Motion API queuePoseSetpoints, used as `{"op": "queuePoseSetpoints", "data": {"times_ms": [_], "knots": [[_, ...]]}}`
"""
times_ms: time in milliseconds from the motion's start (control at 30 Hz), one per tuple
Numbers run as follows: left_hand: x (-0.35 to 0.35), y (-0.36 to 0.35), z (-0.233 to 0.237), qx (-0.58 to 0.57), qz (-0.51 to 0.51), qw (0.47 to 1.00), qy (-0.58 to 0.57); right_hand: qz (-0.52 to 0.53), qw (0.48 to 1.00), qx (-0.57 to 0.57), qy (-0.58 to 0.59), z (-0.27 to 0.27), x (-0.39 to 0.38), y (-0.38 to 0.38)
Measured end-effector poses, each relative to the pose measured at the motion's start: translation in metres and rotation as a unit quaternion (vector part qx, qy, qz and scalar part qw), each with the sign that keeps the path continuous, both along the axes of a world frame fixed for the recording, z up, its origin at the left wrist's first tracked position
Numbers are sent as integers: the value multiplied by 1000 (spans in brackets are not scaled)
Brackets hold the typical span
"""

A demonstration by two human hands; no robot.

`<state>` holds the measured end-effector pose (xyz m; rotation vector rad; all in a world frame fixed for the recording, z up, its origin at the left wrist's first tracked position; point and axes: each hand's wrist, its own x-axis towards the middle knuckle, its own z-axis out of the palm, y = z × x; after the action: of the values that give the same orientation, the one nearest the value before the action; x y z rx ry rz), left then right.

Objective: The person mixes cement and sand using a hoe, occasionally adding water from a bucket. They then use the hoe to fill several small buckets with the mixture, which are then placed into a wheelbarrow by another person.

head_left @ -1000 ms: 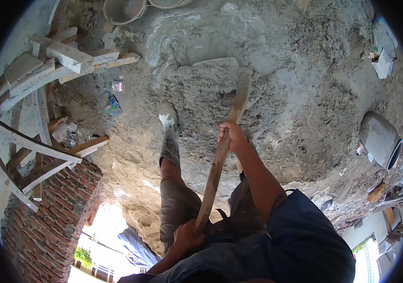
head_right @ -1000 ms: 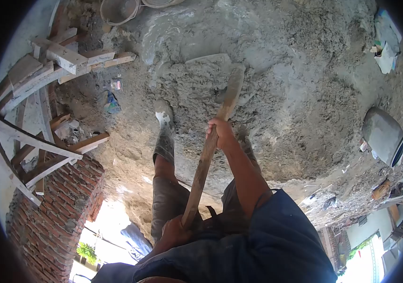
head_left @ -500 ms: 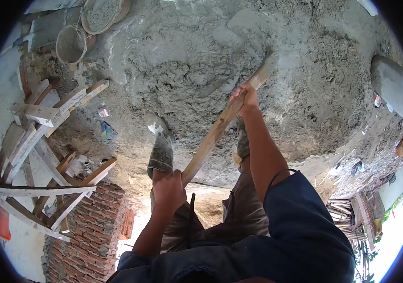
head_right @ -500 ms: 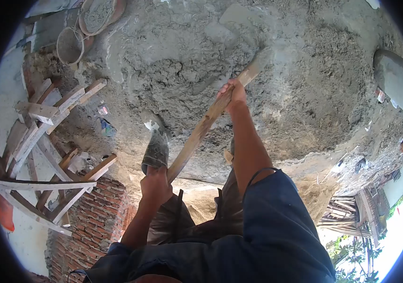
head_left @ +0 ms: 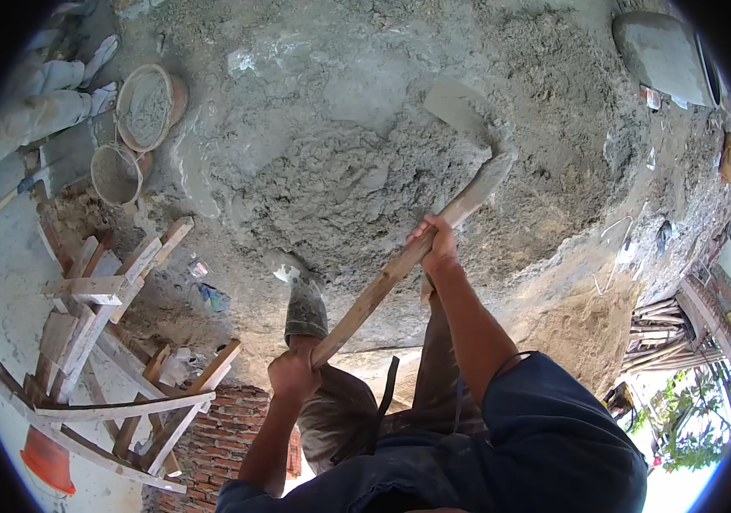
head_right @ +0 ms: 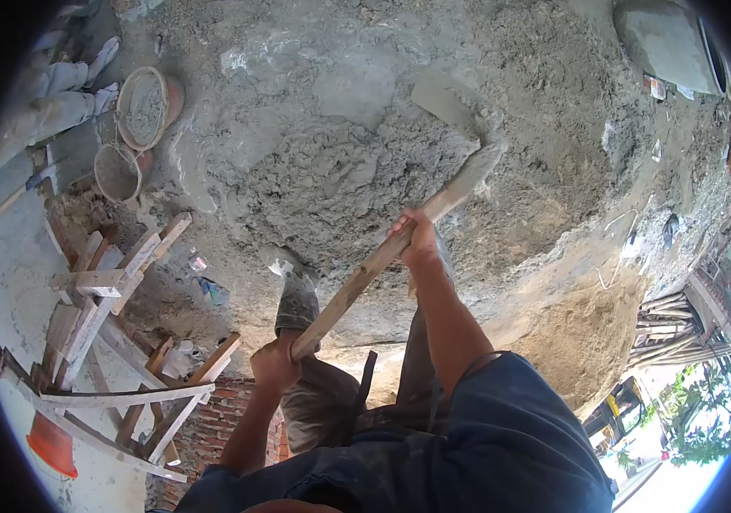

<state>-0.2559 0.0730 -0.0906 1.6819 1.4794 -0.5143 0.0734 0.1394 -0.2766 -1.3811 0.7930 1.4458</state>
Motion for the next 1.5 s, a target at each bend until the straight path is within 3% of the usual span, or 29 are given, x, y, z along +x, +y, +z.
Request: {"op": "queuePoseSetpoints", "data": {"times_ms": [67, 100, 167, 267, 367, 433, 500, 600, 700, 733, 767, 867, 1000, 1133, 1167, 1300, 1400, 1500], "knots": [[48, 58, -42, 23, -61, 998, -19, -38, 993, 40, -104, -44, 59, 18], [61, 74, -71, 38, -69, 996, -44, -1, 984, 15, -180, -44, 70, 36], [71, 124, -72, 46, -110, 991, -65, 38, 985, -29, -167, -75, 86, 48], [-4, 119, -39, 26, -123, 991, -48, 83, 991, -57, -86, -69, -6, 42], [-114, 78, -7, 13, -98, 995, 19, 52, 995, -83, -32, -63, -140, 21], [-191, 46, -6, 44, -29, 998, 17, 29, 993, -108, -35, -54, -220, 7], [-258, 7, -14, 54, -8, 998, 43, 25, 998, -55, 23, -37, -279, -12], [-334, -57, -25, 36, -17, 998, 55, 42, 996, -50, 56, 7, -324, -38], [-350, -75, 9, 18, -11, 999, 28, 82, 994, -55, 41, 54, -336, -60], [-348, -79, 23, -7, 20, 1000, 14, 74, 994, -70, 44, 68, -333, -68], [-339, -84, 38, 38, 28, 999, -5, 67, 993, -82, 45, 77, -326, -69], [-307, -99, 72, -38, 59, 997, -17, 153, 981, -118, 9, 87, -308, -69], [-251, -91, 60, -62, 117, 991, 37, 188, 963, -165, 103, -2, -288, -56], [-208, -80, 69, -80, 195, 975, 75, 197, 967, -134, 94, 17, -265, -36], [-190, -78, 76, -97, 216, 969, 68, 250, 959, -129, 23, 28, -249, -29], [-99, -68, 82, -180, 300, 937, 4, 370, 906, -108, -173, 76, -195, 68], [-22, -13, 63, -148, 385, 905, -104, 385, 887, -13, -256, 66, -150, 158], [26, 78, 29, -231, 471, 815, -246, 451, 838, 60, -301, 61, -141, 260]]}}
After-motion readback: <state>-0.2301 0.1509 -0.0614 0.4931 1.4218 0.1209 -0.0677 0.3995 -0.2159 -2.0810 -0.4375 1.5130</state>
